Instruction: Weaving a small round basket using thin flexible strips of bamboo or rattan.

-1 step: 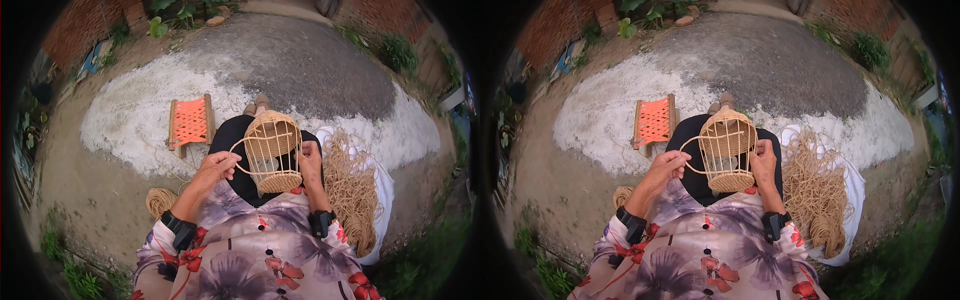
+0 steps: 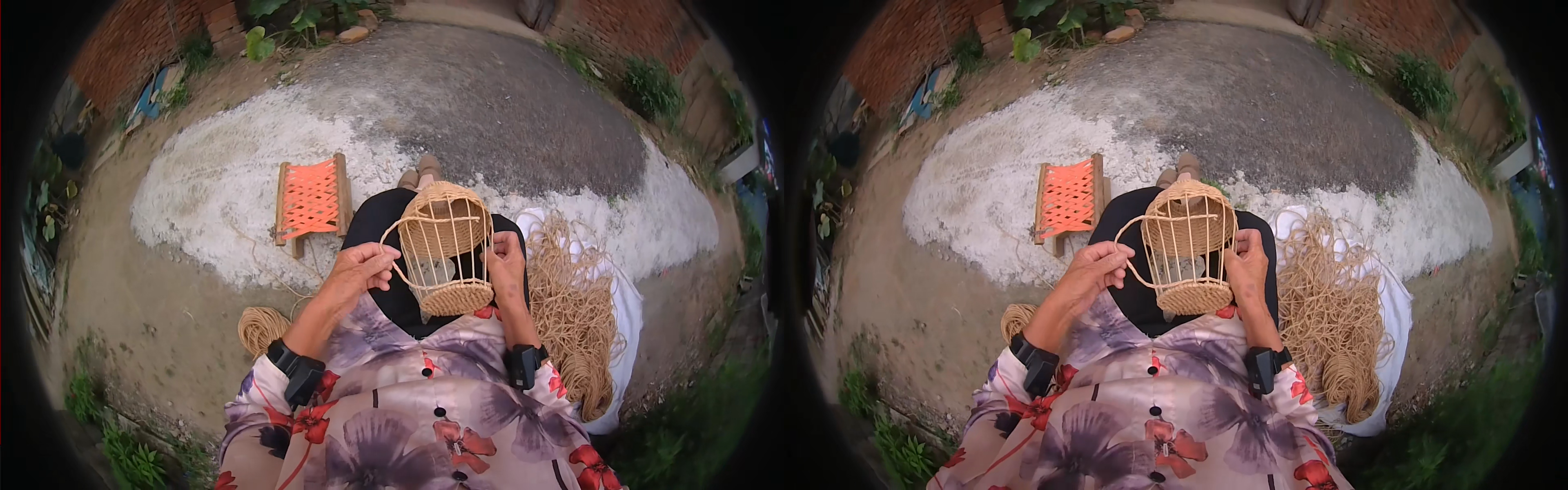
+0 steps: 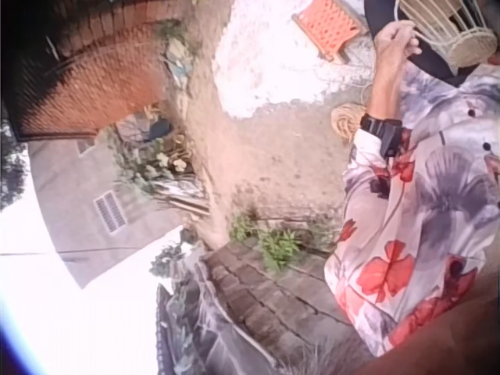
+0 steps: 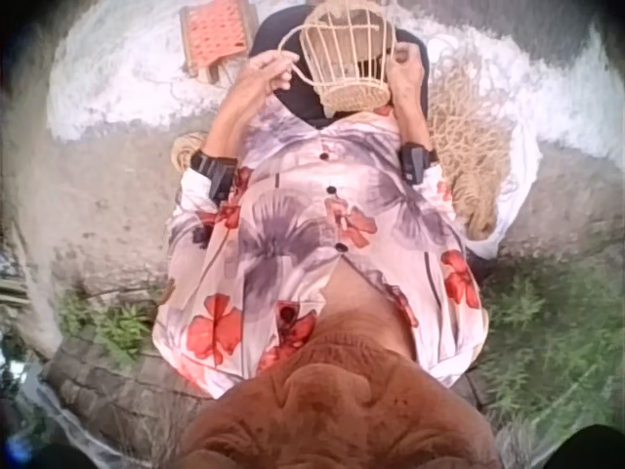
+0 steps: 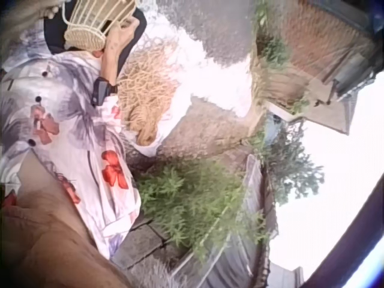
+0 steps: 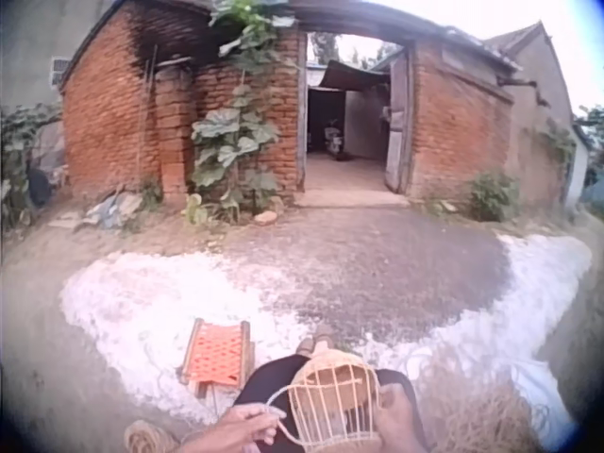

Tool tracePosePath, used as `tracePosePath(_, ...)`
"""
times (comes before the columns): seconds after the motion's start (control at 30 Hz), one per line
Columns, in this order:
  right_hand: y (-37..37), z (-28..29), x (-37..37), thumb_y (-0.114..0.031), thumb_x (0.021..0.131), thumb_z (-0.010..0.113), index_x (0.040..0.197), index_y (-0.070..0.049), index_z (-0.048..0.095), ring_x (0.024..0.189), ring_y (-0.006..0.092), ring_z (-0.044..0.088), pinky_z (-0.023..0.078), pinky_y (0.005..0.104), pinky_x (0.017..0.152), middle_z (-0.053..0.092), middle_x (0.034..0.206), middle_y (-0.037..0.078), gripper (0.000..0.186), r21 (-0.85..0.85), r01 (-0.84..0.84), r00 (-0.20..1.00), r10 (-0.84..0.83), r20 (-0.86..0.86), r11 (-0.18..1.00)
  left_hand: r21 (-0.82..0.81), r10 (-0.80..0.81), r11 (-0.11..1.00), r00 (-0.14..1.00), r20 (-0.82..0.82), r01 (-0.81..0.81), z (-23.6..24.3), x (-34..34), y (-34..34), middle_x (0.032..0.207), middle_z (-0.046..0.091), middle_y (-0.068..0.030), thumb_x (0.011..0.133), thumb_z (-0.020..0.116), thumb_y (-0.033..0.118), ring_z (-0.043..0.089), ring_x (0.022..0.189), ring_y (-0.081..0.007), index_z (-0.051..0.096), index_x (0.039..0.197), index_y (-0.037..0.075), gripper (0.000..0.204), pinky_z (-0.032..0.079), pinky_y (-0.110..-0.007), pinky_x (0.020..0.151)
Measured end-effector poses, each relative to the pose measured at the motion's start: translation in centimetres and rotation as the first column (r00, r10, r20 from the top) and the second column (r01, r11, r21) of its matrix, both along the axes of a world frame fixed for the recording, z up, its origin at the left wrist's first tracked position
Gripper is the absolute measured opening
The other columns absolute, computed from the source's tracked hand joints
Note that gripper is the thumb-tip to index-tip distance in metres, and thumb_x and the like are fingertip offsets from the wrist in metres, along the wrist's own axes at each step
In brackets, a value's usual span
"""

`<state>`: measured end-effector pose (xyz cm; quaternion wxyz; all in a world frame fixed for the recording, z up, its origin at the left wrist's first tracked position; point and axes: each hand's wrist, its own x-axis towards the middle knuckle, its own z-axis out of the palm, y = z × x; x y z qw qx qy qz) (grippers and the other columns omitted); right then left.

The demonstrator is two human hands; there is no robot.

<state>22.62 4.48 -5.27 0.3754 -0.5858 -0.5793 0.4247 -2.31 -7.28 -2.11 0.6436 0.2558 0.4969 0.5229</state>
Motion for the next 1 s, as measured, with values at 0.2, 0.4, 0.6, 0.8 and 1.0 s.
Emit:
tracePosePath(0.2,0.0,-1.7,0.5,0.000,0.074,0.060,0.099,-0.002,0.056,0.070,0.0117,0.055,0.046,0.0268,0.064,0.060,0.078,0.004,0.025,0.001,-0.017,0.998,0.017,-0.065,1.000,0.037,-0.102,0.994,0.989,0.110,0.099,0.5,3.5,3.9,0.078,0.061,0.0011,0.095,0.060,0.018,0.058,0.061,-0.0039,0.064,0.104,0.000,0.021,0.051,-0.019,0.054)
tracePosePath(0.4,0.2,-2.4,0.8,0.000,0.074,0.060,0.098,-0.003,0.056,0.071,0.0113,0.054,0.045,0.0262,0.065,0.059,0.079,0.004,0.025,0.026,-0.021,0.993,0.024,-0.120,0.999,0.073,-0.024,0.996,0.963,-0.269,0.045,0.2,4.4,5.1,0.069,0.062,0.0003,0.090,0.065,0.023,0.058,0.057,-0.0057,0.069,0.090,0.003,0.020,0.048,-0.021,0.051)
tracePosePath(0.6,0.0,-2.4,0.6,-0.001,0.075,0.059,0.098,-0.003,0.056,0.071,0.0110,0.054,0.044,0.0256,0.066,0.059,0.079,0.003,0.023,0.014,-0.011,0.987,0.013,-0.158,1.000,0.219,0.138,0.969,0.495,-0.858,0.110,-0.4,5.5,5.0,0.064,0.065,-0.0083,0.082,0.067,0.021,0.064,0.057,-0.0188,0.067,0.083,0.003,0.018,0.050,-0.036,0.056)
tracePosePath(0.8,-0.5,-1.5,0.3,0.000,0.076,0.058,0.097,-0.002,0.056,0.072,0.0106,0.053,0.045,0.0259,0.067,0.059,0.080,0.003,0.022,-0.011,0.000,0.993,-0.002,-0.115,1.000,0.167,0.065,0.983,0.687,-0.723,0.083,-1.1,5.8,4.8,0.067,0.063,-0.0038,0.082,0.067,0.015,0.057,0.056,-0.0093,0.061,0.100,0.005,0.021,0.047,-0.029,0.053)
tracePosePath(1.0,0.4,-2.9,1.1,-0.004,0.077,0.060,0.095,-0.002,0.057,0.072,0.0126,0.054,0.046,0.0278,0.068,0.058,0.081,0.005,0.019,-0.042,-0.005,0.988,-0.002,-0.155,0.999,0.126,0.076,0.991,0.962,-0.263,-0.043,-0.1,4.7,1.7,0.063,0.056,0.0028,0.079,0.064,0.001,0.051,0.055,-0.0040,0.057,0.106,0.005,0.028,0.039,-0.020,0.047)
